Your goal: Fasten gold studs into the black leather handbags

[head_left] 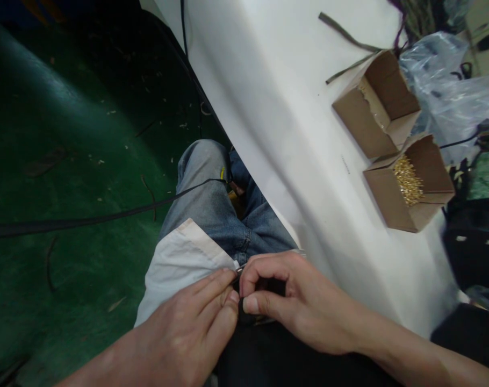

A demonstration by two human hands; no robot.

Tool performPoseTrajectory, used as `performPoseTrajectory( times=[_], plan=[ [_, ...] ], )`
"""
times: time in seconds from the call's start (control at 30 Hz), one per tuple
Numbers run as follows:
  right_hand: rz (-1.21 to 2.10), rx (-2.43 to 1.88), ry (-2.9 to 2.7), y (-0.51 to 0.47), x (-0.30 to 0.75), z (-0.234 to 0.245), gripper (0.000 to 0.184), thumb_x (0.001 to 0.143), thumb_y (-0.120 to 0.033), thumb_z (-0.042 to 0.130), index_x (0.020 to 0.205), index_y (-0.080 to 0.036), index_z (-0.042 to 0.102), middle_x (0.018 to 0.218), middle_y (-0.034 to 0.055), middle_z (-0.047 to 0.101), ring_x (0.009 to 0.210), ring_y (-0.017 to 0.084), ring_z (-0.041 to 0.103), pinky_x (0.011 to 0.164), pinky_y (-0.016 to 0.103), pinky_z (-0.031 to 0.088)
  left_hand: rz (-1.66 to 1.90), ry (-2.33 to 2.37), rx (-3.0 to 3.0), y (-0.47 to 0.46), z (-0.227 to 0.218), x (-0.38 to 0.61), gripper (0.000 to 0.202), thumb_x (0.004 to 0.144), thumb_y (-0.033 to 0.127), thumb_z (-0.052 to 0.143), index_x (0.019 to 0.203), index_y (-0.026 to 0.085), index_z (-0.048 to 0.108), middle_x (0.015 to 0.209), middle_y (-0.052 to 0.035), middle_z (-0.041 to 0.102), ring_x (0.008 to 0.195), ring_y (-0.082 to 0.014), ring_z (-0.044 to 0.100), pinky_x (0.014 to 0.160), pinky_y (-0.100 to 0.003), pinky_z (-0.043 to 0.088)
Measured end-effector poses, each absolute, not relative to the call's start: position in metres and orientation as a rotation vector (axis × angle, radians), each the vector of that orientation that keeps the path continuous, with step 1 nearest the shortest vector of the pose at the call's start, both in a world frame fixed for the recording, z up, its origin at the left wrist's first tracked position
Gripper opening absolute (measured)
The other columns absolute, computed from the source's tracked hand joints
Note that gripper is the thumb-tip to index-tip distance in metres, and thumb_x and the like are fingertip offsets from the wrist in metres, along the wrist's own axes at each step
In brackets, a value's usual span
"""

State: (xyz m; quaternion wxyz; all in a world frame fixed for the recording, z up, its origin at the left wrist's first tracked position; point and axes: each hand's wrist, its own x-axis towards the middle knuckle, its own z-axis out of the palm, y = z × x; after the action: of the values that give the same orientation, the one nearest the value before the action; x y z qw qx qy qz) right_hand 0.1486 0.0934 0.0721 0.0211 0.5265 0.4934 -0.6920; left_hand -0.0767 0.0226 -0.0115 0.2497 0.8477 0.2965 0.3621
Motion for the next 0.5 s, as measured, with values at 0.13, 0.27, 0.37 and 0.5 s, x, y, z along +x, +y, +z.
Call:
performPoseTrajectory(
  times=[0.13,0.27,0.37,0.5],
  plan=[
    [-2.04,1.684,1.473,0.094,0.144,0.075,0.014,0.09,-0.009,0.075,0.08,-0.017,0.071,0.077,-0.0032,0.067,0.073,0.013,0.059,0.066,0.026,0.043,1.007,0.763,2.319,0.024,-0.011,-0.074,0.035,0.113,0.004,0.037,0.111,0.001,0.072,0.097,-0.0138,0.082,0.108,-0.0305,0.085,0.117,-0.043,0.064],
    [-1.986,1.693,1.402,0.095,0.142,0.074,0.011,0.089,-0.011,0.076,0.081,-0.018,0.074,0.076,-0.0026,0.069,0.073,0.014,0.061,0.065,0.026,0.044,1.073,0.779,2.273,0.022,-0.017,-0.074,0.028,0.113,0.003,0.043,0.112,-0.001,0.071,0.105,-0.0185,0.083,0.115,-0.0321,0.084,0.119,-0.043,0.063],
    [-1.955,1.684,1.397,0.097,0.143,0.072,0.008,0.089,-0.014,0.077,0.084,-0.019,0.074,0.077,-0.0028,0.07,0.074,0.015,0.063,0.066,0.025,0.046,1.068,0.821,2.193,0.013,-0.025,-0.074,0.022,0.112,0.004,0.049,0.118,0.001,0.071,0.112,-0.0187,0.083,0.125,-0.0301,0.08,0.124,-0.04,0.059],
    [-1.897,1.677,1.468,0.1,0.142,0.073,0.009,0.089,-0.015,0.078,0.088,-0.02,0.071,0.081,-0.0034,0.073,0.075,0.013,0.066,0.064,0.022,0.046,0.976,0.872,2.104,-0.002,-0.036,-0.074,0.032,0.113,0.004,0.047,0.137,0.003,0.068,0.133,-0.0187,0.081,0.139,-0.0264,0.073,0.127,-0.037,0.056]
  ],
)
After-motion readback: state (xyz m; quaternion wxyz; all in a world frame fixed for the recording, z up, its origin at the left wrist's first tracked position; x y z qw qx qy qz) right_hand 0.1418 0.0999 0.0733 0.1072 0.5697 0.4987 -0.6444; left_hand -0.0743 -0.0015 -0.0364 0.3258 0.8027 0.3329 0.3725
